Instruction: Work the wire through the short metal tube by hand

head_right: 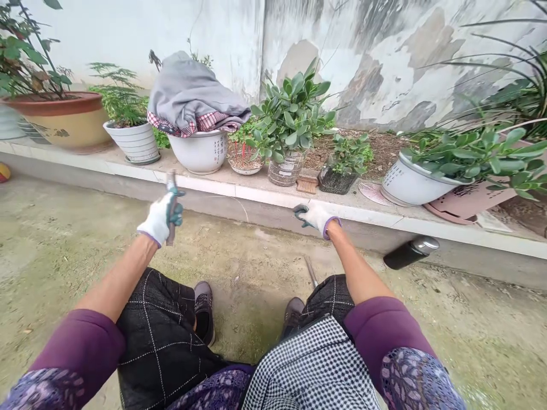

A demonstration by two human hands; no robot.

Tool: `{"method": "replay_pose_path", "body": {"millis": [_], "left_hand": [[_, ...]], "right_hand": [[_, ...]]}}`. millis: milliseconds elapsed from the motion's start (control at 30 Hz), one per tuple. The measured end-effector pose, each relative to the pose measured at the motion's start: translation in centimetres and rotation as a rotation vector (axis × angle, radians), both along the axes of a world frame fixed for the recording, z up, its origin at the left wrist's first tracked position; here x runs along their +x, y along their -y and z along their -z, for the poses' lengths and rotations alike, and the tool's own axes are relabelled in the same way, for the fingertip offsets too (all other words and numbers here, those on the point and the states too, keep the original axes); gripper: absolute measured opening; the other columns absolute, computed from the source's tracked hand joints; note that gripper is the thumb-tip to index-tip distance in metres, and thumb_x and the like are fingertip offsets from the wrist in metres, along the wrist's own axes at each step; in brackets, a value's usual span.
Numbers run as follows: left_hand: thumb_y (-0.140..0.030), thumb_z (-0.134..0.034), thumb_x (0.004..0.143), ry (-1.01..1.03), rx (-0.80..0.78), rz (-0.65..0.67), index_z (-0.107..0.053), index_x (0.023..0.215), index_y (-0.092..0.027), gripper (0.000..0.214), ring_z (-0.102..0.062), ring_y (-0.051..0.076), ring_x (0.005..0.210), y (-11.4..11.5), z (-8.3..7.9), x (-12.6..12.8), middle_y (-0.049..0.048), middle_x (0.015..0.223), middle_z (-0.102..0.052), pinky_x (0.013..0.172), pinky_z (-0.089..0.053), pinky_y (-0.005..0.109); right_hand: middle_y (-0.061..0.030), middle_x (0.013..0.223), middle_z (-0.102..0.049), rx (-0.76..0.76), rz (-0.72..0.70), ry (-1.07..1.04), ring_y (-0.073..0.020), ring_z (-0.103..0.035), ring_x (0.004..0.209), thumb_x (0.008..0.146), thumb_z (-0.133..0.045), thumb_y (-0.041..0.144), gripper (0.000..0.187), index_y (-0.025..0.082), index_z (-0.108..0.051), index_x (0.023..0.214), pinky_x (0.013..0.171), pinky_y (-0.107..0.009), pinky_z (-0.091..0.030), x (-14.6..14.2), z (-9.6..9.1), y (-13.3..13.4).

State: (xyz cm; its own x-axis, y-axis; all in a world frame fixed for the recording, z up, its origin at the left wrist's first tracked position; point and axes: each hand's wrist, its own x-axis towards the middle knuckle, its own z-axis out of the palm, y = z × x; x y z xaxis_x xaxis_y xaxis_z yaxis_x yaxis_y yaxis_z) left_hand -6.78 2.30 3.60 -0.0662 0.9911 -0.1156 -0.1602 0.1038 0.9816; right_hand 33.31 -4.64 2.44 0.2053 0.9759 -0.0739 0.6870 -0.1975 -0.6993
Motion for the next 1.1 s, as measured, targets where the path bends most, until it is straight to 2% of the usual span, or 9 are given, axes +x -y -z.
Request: {"method": "replay_pose_path", "body": {"millis": [100, 167, 233, 333, 433, 533, 767, 933, 1100], "left_hand": [[-0.047, -0.071, 0.076, -0.184, 0.03, 0.294, -0.064, 0.104, -0.018, 0.041, -0.031, 0.006, 0.037, 2.1, 0.4, 4.1, -0.0073, 0.056, -0.046, 0.034, -0.028, 0.019], [-0.048, -0.074, 0.074, -0.337, 0.056, 0.462, -0.065, 0.102, -0.019, 0.041, -0.036, 0.007, 0.04, 3.2, 0.5, 6.4, -0.0058, 0.058, -0.047, 0.033, -0.029, 0.019], [-0.052, -0.071, 0.078, -0.426, 0.064, 0.559, -0.065, 0.098, -0.019, 0.039, -0.036, 0.008, 0.041, 4.0, 0.5, 8.3, -0.0052, 0.057, -0.045, 0.033, -0.03, 0.02], [-0.051, -0.068, 0.081, -0.436, 0.04, 0.634, -0.065, 0.094, -0.019, 0.035, -0.036, 0.008, 0.042, 4.5, 0.2, 10.0, -0.005, 0.058, -0.044, 0.033, -0.031, 0.02], [-0.049, -0.066, 0.083, -0.375, 0.043, 0.636, -0.065, 0.094, -0.019, 0.033, -0.036, 0.007, 0.042, 4.6, -0.3, 10.6, -0.0049, 0.058, -0.045, 0.033, -0.032, 0.02], [-0.046, -0.066, 0.083, -0.344, 0.027, 0.579, -0.063, 0.091, -0.018, 0.029, -0.035, 0.006, 0.041, 4.7, -1.1, 10.7, -0.005, 0.059, -0.046, 0.034, -0.032, 0.02], [-0.047, -0.067, 0.083, -0.363, -0.02, 0.586, -0.064, 0.092, -0.017, 0.031, -0.034, 0.006, 0.042, 4.4, -1.4, 10.7, -0.0057, 0.058, -0.043, 0.033, -0.03, 0.019], [-0.046, -0.064, 0.087, -0.368, -0.086, 0.558, -0.066, 0.105, -0.017, 0.034, -0.033, 0.006, 0.04, 3.6, -1.3, 10.8, -0.0062, 0.058, -0.044, 0.033, -0.031, 0.018], [-0.047, -0.065, 0.087, -0.413, -0.096, 0.464, -0.064, 0.109, -0.018, 0.037, -0.034, 0.006, 0.04, 2.0, -0.8, 9.5, -0.0066, 0.058, -0.045, 0.034, -0.03, 0.018]], "right_hand": [[-0.0092, 0.097, -0.072, 0.047, -0.093, -0.253, -0.017, -0.065, 0.081, 0.078, -0.068, 0.017, 0.021, 0.014, -0.07, 0.099, 0.059, -0.025, -0.059, -2.5, 0.1, -2.2], [-0.0092, 0.101, -0.072, 0.156, -0.16, -0.48, -0.0182, -0.066, 0.086, 0.075, -0.069, 0.023, 0.027, 0.014, -0.069, 0.101, 0.06, -0.026, -0.06, -4.6, 0.0, -3.4], [-0.0084, 0.103, -0.071, 0.227, -0.223, -0.607, -0.0188, -0.066, 0.09, 0.075, -0.068, 0.029, 0.03, 0.015, -0.067, 0.103, 0.066, -0.029, -0.06, -6.7, -0.2, -4.0], [-0.0065, 0.096, -0.072, 0.187, -0.301, -0.567, -0.0189, -0.067, 0.09, 0.077, -0.069, 0.031, 0.023, 0.016, -0.067, 0.093, 0.077, -0.031, -0.059, -9.4, 0.0, -4.1], [-0.0049, 0.079, -0.071, 0.04, -0.332, -0.533, -0.0186, -0.068, 0.079, 0.081, -0.069, 0.037, 0.022, 0.016, -0.065, 0.085, 0.076, -0.031, -0.058, -11.0, 0.8, -3.2], [-0.0049, 0.073, -0.071, -0.082, -0.402, -0.671, -0.0168, -0.068, 0.068, 0.082, -0.069, 0.041, 0.027, 0.016, -0.065, 0.091, 0.07, -0.031, -0.059, -11.4, 1.5, -2.1], [-0.0037, 0.069, -0.069, -0.258, -0.486, -0.721, -0.0121, -0.059, 0.047, 0.07, -0.074, 0.035, 0.036, 0.012, -0.068, 0.097, 0.044, -0.024, -0.05, -11.0, 1.9, -0.9], [0.0067, 0.052, -0.047, -0.167, -0.353, -0.675, -0.0058, -0.036, 0.037, 0.074, -0.065, 0.046, 0.043, 0.012, -0.071, 0.1, 0.031, -0.018, -0.025, -10.0, 1.9, -0.4], [0.0065, 0.053, -0.043, -0.079, -0.316, -0.602, -0.0063, -0.033, 0.042, 0.075, -0.062, 0.048, 0.044, 0.013, -0.072, 0.099, 0.034, -0.019, -0.024, -8.9, 2.2, -0.6]]}}
